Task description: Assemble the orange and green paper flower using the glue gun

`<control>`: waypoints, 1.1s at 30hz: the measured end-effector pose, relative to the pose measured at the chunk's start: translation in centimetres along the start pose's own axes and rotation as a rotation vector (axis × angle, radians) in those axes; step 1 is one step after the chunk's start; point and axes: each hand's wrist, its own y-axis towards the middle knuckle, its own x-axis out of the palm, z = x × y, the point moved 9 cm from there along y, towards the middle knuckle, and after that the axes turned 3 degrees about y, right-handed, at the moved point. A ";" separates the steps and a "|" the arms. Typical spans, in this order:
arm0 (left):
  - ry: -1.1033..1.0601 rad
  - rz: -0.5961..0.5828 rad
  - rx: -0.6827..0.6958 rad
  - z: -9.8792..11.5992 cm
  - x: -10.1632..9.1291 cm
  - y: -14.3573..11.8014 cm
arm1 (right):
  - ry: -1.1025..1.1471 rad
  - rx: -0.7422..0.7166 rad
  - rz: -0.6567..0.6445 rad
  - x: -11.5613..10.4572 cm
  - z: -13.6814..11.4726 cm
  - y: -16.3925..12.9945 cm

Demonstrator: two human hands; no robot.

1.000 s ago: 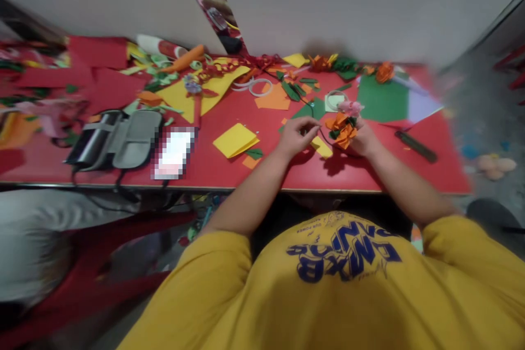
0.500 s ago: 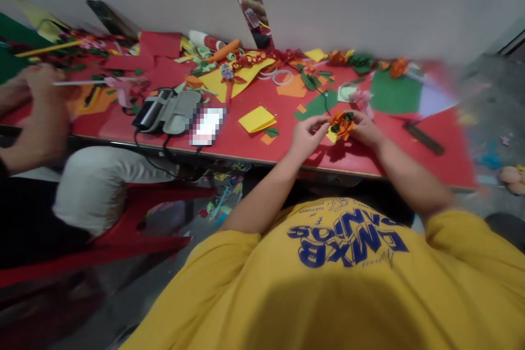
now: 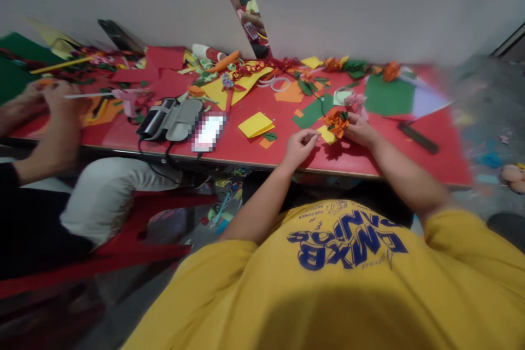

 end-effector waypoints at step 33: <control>-0.053 -0.043 0.024 0.3 0.7 0.1 | 0.049 0.175 0.042 -2.2 2.5 -0.7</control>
